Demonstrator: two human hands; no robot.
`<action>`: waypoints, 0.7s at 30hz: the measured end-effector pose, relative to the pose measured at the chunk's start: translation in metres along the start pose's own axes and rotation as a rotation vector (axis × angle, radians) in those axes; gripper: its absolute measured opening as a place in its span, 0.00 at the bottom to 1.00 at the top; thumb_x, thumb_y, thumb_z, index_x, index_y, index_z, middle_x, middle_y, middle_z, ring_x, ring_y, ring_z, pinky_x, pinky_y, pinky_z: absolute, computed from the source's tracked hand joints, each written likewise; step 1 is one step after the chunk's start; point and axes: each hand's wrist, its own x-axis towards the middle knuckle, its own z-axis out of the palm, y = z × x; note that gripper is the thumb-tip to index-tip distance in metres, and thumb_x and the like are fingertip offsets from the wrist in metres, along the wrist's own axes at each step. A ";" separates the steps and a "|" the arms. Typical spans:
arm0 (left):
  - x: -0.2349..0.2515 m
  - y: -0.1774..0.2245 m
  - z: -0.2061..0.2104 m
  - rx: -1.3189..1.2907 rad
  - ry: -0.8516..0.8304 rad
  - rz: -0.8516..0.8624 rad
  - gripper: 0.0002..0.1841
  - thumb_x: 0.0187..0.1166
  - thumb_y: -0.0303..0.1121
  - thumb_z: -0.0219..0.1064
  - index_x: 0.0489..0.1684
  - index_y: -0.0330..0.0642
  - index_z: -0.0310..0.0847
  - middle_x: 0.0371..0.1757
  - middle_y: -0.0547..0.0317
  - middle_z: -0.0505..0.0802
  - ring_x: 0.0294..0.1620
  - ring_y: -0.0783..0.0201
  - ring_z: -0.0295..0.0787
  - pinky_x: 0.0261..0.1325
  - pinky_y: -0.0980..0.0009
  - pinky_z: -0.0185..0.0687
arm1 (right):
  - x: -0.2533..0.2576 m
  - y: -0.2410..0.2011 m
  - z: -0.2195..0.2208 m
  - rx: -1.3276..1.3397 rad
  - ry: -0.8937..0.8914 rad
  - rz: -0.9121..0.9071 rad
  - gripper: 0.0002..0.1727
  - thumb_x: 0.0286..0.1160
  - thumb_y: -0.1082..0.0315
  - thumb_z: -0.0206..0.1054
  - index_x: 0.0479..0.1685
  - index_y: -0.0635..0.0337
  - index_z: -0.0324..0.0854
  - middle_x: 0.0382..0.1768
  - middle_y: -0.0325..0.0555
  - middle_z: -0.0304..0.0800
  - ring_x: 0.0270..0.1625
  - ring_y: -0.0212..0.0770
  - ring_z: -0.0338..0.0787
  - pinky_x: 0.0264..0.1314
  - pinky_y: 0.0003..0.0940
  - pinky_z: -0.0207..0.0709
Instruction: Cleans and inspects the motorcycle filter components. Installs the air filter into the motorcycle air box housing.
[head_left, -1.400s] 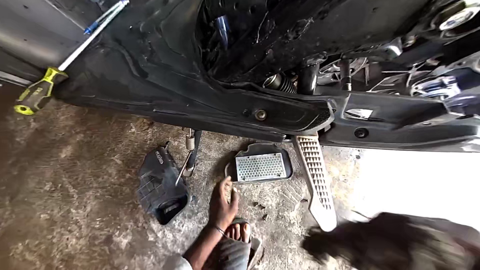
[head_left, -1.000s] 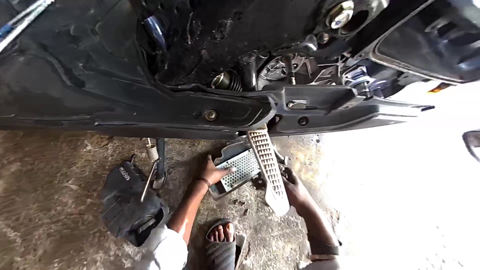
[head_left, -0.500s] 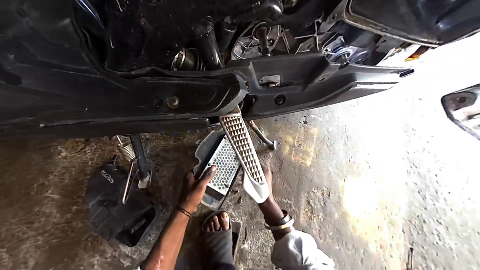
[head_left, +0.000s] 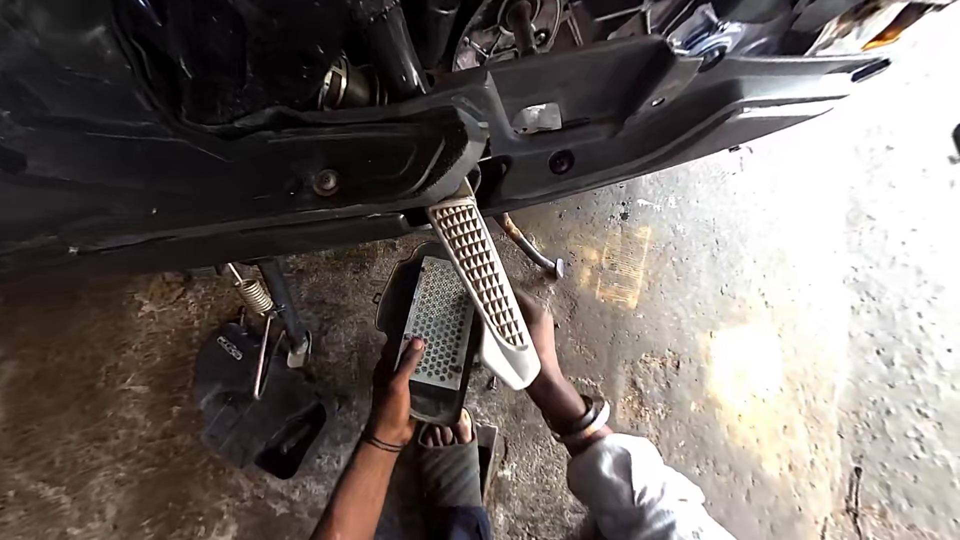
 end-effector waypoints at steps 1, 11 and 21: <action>-0.005 0.002 0.006 -0.015 0.001 0.005 0.22 0.85 0.44 0.62 0.72 0.43 0.75 0.55 0.54 0.92 0.54 0.64 0.92 0.56 0.63 0.92 | 0.006 -0.006 -0.005 0.000 0.006 0.009 0.19 0.83 0.62 0.66 0.71 0.48 0.80 0.32 0.45 0.89 0.24 0.40 0.84 0.24 0.42 0.78; 0.012 0.009 0.017 -0.024 0.149 0.180 0.22 0.83 0.45 0.66 0.71 0.44 0.76 0.55 0.58 0.92 0.55 0.66 0.90 0.58 0.64 0.89 | -0.021 -0.001 0.032 -0.211 -0.202 0.038 0.18 0.86 0.53 0.58 0.65 0.43 0.87 0.45 0.42 0.90 0.43 0.41 0.91 0.44 0.47 0.88; 0.020 0.005 0.030 0.080 0.459 0.112 0.24 0.87 0.49 0.62 0.68 0.39 0.79 0.58 0.48 0.90 0.58 0.58 0.88 0.63 0.56 0.83 | -0.063 -0.015 0.049 -0.311 -0.237 0.032 0.18 0.81 0.55 0.61 0.60 0.49 0.89 0.44 0.44 0.93 0.40 0.43 0.94 0.42 0.44 0.89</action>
